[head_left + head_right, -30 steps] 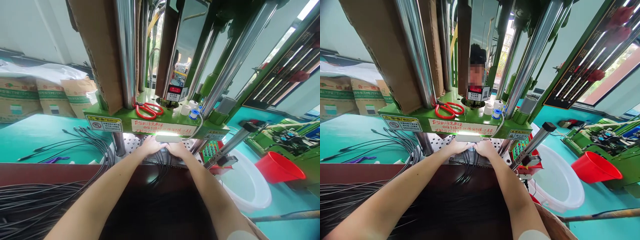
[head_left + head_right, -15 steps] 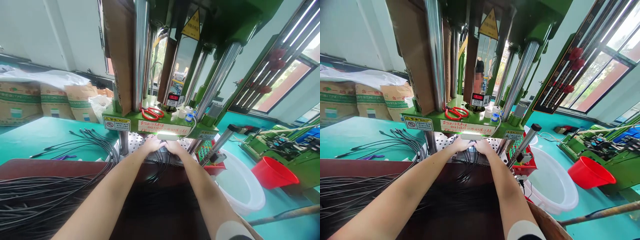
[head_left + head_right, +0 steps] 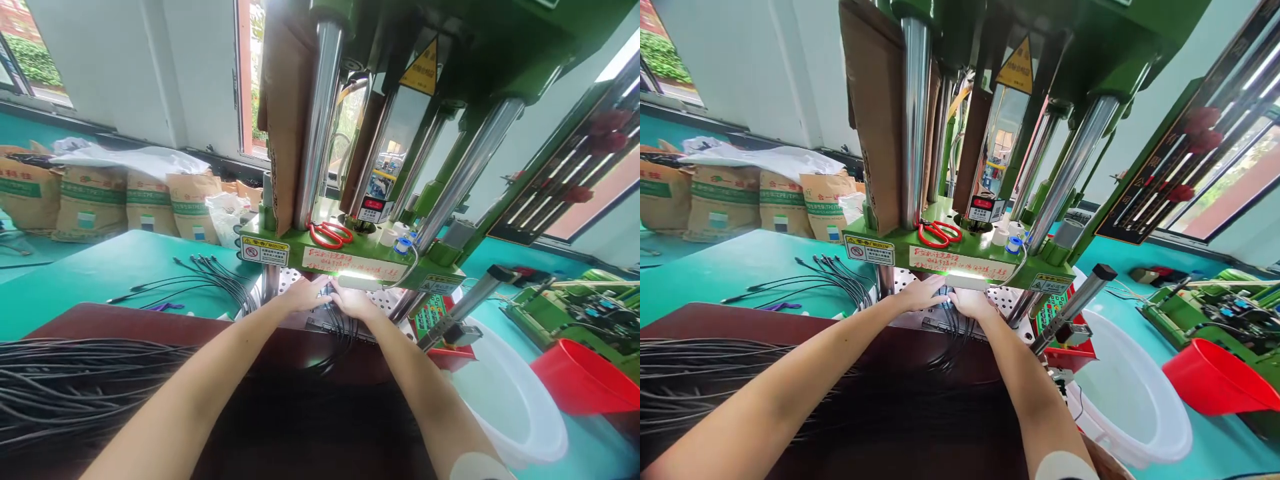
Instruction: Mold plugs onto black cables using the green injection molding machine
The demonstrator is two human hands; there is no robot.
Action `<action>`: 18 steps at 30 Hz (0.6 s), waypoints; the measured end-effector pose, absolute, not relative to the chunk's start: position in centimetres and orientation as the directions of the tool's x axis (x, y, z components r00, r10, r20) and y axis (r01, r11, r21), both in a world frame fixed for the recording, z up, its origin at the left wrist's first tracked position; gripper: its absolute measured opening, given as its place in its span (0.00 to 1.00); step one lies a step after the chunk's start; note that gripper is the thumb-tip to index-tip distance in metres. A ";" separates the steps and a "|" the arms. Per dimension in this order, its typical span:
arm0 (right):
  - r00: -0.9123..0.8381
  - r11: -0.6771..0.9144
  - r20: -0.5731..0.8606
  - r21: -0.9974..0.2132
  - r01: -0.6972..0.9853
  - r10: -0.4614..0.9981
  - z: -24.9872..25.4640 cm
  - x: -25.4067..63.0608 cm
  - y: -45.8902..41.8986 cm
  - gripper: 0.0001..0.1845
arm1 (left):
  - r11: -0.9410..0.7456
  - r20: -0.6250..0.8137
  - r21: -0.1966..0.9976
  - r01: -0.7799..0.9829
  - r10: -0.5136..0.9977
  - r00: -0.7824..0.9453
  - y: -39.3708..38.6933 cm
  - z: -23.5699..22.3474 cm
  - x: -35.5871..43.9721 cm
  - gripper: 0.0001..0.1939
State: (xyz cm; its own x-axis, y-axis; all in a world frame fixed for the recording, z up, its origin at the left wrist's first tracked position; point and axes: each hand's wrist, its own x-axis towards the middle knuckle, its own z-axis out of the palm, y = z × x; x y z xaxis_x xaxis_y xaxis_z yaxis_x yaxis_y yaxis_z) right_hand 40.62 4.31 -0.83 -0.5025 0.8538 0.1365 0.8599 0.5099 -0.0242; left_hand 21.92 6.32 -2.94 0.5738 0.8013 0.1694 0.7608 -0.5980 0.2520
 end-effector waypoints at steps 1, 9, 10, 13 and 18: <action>-0.503 0.510 0.131 -0.025 0.860 0.854 -0.8 40.4 4.3 0.22 | -0.602 0.169 0.255 0.757 0.798 0.578 6.4 -3.1 22.0 0.30; -0.485 0.492 0.088 -0.102 0.864 0.870 -0.9 40.1 4.9 0.22 | -0.546 0.146 0.313 0.777 0.836 0.529 7.7 -4.5 22.9 0.32; -0.479 0.487 0.090 -0.122 0.865 0.873 -1.0 40.1 5.0 0.22 | -0.532 0.139 0.318 0.785 0.845 0.516 7.9 -4.6 23.1 0.31; -0.463 0.477 0.113 -0.207 0.854 0.879 -1.4 40.0 5.4 0.19 | -0.508 0.127 0.331 0.795 0.859 0.496 8.2 -4.5 23.5 0.29; -0.396 0.450 0.214 -0.419 0.788 0.893 -1.0 39.9 6.4 0.15 | -0.473 0.155 0.346 0.810 0.881 0.448 7.6 -3.6 23.8 0.28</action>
State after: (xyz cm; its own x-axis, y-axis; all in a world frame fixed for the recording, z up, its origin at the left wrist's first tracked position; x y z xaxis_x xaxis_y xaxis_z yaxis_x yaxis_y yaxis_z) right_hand 39.88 6.38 -0.96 -0.3960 0.8929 0.2145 0.7883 0.4503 -0.4193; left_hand 23.82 7.64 -3.57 0.4479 0.8805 0.1552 0.8101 -0.4731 0.3463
